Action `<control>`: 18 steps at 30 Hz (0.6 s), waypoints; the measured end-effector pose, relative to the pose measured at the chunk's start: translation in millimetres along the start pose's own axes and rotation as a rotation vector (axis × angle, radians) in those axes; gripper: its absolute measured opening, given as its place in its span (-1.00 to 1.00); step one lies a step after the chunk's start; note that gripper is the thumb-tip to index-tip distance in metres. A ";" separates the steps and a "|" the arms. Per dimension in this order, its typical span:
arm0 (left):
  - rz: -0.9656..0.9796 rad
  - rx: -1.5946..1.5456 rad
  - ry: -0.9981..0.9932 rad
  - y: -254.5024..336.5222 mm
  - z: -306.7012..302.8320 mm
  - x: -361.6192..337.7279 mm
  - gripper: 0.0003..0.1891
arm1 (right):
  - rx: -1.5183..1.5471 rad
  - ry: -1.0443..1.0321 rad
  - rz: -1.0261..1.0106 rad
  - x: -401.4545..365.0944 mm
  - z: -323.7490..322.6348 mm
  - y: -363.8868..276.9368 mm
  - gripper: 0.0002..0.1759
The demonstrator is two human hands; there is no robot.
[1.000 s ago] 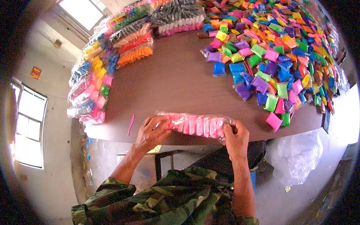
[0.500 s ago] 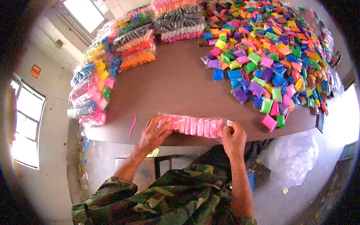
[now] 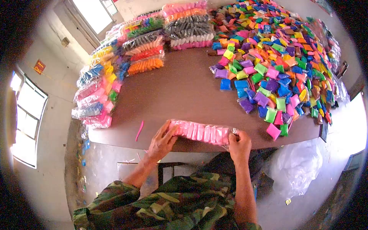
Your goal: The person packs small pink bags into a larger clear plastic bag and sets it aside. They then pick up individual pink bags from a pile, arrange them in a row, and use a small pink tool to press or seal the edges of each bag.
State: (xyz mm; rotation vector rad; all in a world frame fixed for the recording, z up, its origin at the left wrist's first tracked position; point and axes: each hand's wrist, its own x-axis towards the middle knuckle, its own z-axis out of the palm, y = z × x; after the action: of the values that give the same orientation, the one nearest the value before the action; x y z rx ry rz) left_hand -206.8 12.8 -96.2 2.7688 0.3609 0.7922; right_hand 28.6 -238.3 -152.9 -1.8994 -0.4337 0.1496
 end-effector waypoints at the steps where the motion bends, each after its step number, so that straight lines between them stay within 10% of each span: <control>1: 0.004 0.001 -0.011 -2.0 -0.3 0.0 -0.44 | 0.017 0.005 0.033 -0.2 -1.5 -6.3 -0.88; 18: -0.311 -0.391 -0.201 9.3 -64.8 40.6 -0.71 | 0.532 -0.302 0.450 24.9 -41.4 -96.8 -0.83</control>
State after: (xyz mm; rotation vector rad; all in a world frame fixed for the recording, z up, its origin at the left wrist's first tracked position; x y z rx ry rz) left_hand -207.0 26.5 -20.4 2.3241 0.5186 0.4473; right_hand 42.5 -235.8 -45.7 -1.4192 -0.1343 0.7795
